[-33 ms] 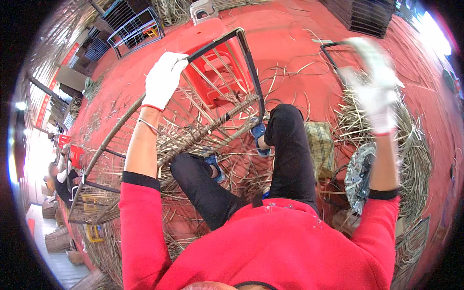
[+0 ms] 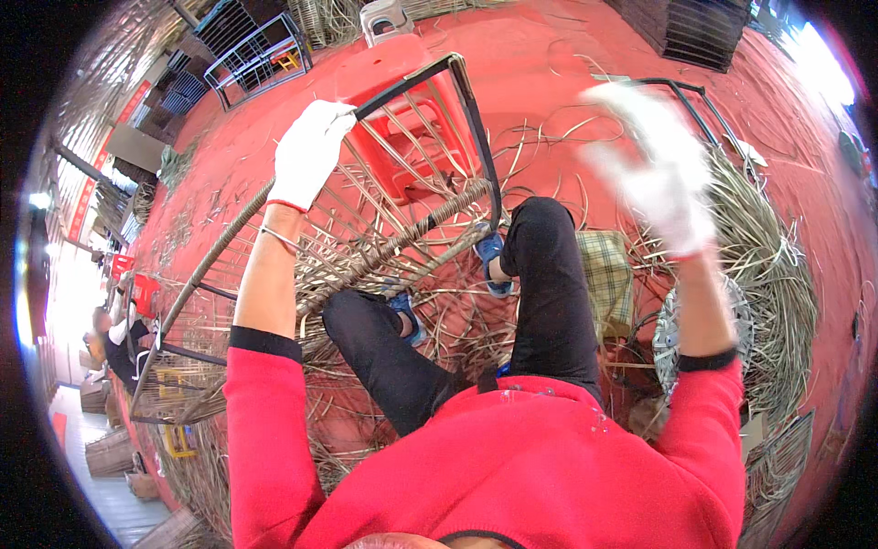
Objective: The person weaves thin strips of dried plant material into a metal basket frame. They repeatedly thread the strips through the frame's ribs, pull them tight, and trim excess with a knife.
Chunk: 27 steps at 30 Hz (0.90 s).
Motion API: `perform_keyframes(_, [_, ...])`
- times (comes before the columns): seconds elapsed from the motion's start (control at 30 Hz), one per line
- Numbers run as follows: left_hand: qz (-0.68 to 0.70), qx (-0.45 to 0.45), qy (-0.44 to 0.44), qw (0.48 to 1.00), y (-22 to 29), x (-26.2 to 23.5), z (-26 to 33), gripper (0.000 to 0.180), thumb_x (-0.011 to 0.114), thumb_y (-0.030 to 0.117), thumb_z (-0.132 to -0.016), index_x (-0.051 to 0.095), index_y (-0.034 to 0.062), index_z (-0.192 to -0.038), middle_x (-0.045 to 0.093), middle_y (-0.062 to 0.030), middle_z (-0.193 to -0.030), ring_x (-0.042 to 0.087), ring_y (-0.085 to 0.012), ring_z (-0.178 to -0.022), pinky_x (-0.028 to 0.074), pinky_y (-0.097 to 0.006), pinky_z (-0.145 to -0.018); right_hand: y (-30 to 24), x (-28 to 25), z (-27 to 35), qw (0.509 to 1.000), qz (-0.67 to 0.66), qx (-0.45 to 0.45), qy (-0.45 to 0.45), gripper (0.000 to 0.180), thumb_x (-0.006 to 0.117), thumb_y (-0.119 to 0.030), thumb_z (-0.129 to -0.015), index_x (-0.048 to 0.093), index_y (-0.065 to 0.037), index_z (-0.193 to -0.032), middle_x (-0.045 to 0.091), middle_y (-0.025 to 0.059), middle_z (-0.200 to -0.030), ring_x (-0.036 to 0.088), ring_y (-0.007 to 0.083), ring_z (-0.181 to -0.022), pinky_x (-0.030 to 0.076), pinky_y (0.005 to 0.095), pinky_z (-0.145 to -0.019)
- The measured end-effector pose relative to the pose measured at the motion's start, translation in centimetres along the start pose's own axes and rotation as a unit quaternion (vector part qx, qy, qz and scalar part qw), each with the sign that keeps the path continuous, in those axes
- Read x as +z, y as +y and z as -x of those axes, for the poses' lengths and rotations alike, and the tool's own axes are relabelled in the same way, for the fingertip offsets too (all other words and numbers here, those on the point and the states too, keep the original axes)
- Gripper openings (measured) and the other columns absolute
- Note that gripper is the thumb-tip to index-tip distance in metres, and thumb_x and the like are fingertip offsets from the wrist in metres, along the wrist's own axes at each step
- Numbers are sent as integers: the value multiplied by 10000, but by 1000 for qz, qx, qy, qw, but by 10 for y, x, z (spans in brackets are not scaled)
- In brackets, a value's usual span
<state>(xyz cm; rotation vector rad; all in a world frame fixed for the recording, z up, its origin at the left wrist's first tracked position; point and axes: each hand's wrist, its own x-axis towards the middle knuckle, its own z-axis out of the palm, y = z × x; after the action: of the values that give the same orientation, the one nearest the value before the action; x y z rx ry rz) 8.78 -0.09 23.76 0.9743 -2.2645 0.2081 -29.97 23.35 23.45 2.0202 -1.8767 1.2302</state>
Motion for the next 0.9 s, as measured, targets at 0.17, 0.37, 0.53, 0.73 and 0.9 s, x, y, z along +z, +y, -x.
perform_keyframes(0.17, [-94,86,-55,990,-4,-5,-1,196,576,215,-994,752,161,-1060,718,-25,-1074,686,-236,-1017,567,-366,-865,-114,181,-17,897,-402,43,-179,429,681,-135,-931,631,-46,-1348,685,122,-1268,691,226,-1030,550,350,-930])
perform_keyframes(0.37, [-22,31,-85,996,-5,-4,-2,191,586,183,-978,756,144,-1055,730,-17,-1106,684,-223,-1046,569,-349,-888,-135,286,-33,934,-338,54,100,519,684,-229,-941,564,-63,-1419,632,206,-1345,638,367,-1205,512,425,-1006])
perform_keyframes(0.53, [4,11,-87,996,-10,0,-6,174,609,171,-965,753,141,-1057,732,-16,-1107,689,-224,-1041,568,-340,-894,-136,312,-41,853,-498,133,86,422,664,-209,-970,588,-47,-1353,649,189,-1334,655,305,-1210,506,386,-1013])
perform_keyframes(0.73, [-14,14,-91,996,-11,1,-4,189,591,206,-989,745,146,-1081,726,-11,-1112,687,-218,-1035,569,-344,-886,-124,277,-36,840,-490,230,-22,247,600,-282,-1031,697,-60,-1081,742,97,-945,714,184,-892,530,329,-795])
perform_keyframes(0.9, [-29,27,-87,995,-3,-4,-4,197,562,197,-1005,737,154,-1084,717,-10,-1125,681,-216,-1034,572,-355,-874,-128,219,-22,891,-427,94,-120,187,600,-188,-1016,697,-29,-1005,707,64,-870,674,169,-831,523,320,-794])
